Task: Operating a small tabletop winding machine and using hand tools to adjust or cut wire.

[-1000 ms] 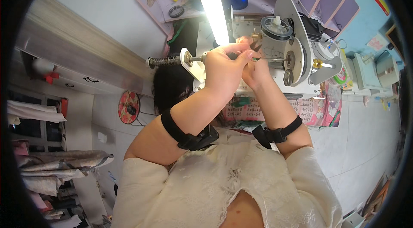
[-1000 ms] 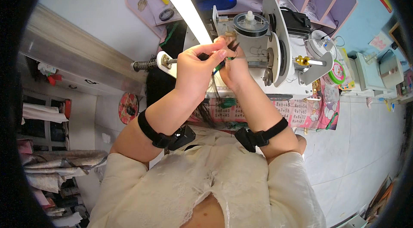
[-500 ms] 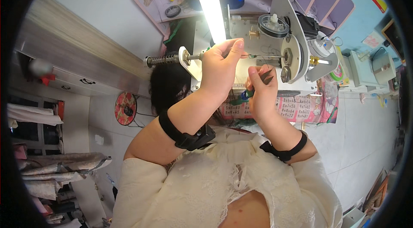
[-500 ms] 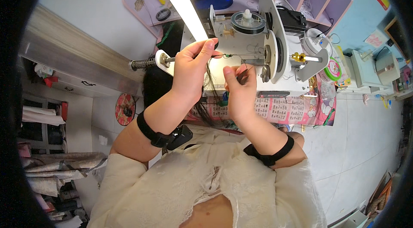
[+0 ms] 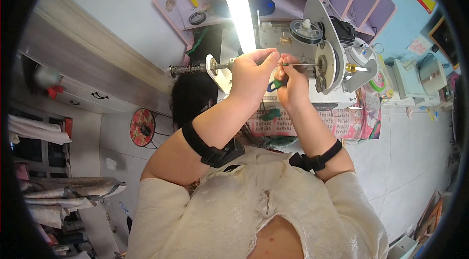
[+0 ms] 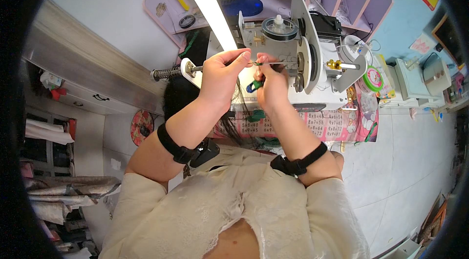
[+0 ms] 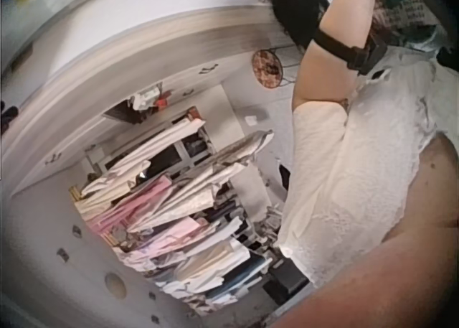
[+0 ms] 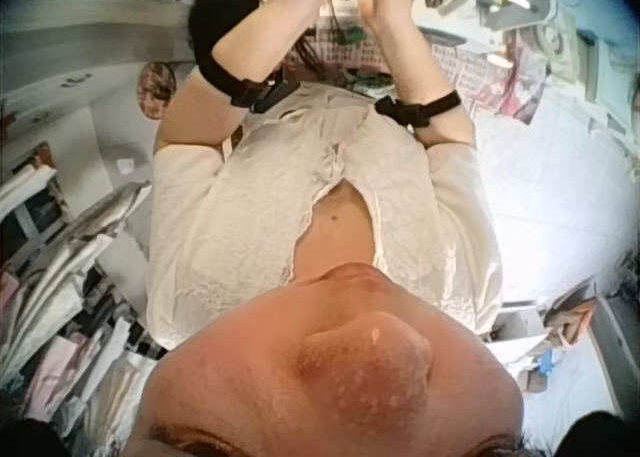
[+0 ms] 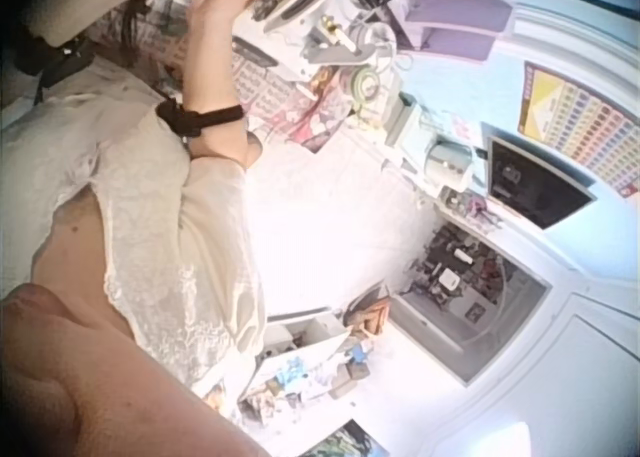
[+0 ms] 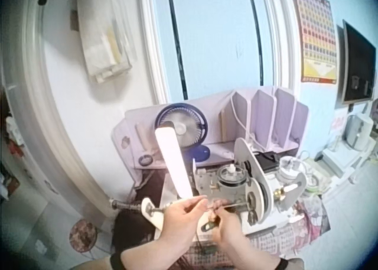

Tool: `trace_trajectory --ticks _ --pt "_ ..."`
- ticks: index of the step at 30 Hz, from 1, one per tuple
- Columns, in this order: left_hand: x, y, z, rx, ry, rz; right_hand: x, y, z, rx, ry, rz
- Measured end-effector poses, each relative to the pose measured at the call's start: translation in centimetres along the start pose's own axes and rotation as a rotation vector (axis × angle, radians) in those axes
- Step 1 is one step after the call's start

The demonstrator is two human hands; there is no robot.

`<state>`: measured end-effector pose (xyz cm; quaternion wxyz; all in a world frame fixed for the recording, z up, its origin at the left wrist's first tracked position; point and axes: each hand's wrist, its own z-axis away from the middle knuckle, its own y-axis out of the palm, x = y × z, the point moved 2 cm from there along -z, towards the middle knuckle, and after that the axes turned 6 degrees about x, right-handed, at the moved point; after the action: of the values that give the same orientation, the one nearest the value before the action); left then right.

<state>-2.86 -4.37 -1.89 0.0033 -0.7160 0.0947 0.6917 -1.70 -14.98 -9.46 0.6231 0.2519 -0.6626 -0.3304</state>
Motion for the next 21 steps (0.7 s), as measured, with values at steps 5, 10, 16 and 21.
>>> trace_trajectory --ticks 5,10,16,21 --pt "-0.6 0.2 -0.4 0.061 -0.094 -0.009 0.1 1.6 -2.2 0.053 0.091 -0.22" --pt "-0.2 0.5 -1.0 0.078 -0.167 -0.028 -0.3 1.0 -2.6 0.092 0.146 -0.256" --pt "-0.4 -1.0 0.4 0.222 -0.054 -0.014 -1.1 -0.6 0.5 0.046 0.322 -0.188" --pt "-0.9 -2.5 1.1 0.499 0.094 -0.229 1.0 1.6 4.8 0.108 0.414 -0.287"
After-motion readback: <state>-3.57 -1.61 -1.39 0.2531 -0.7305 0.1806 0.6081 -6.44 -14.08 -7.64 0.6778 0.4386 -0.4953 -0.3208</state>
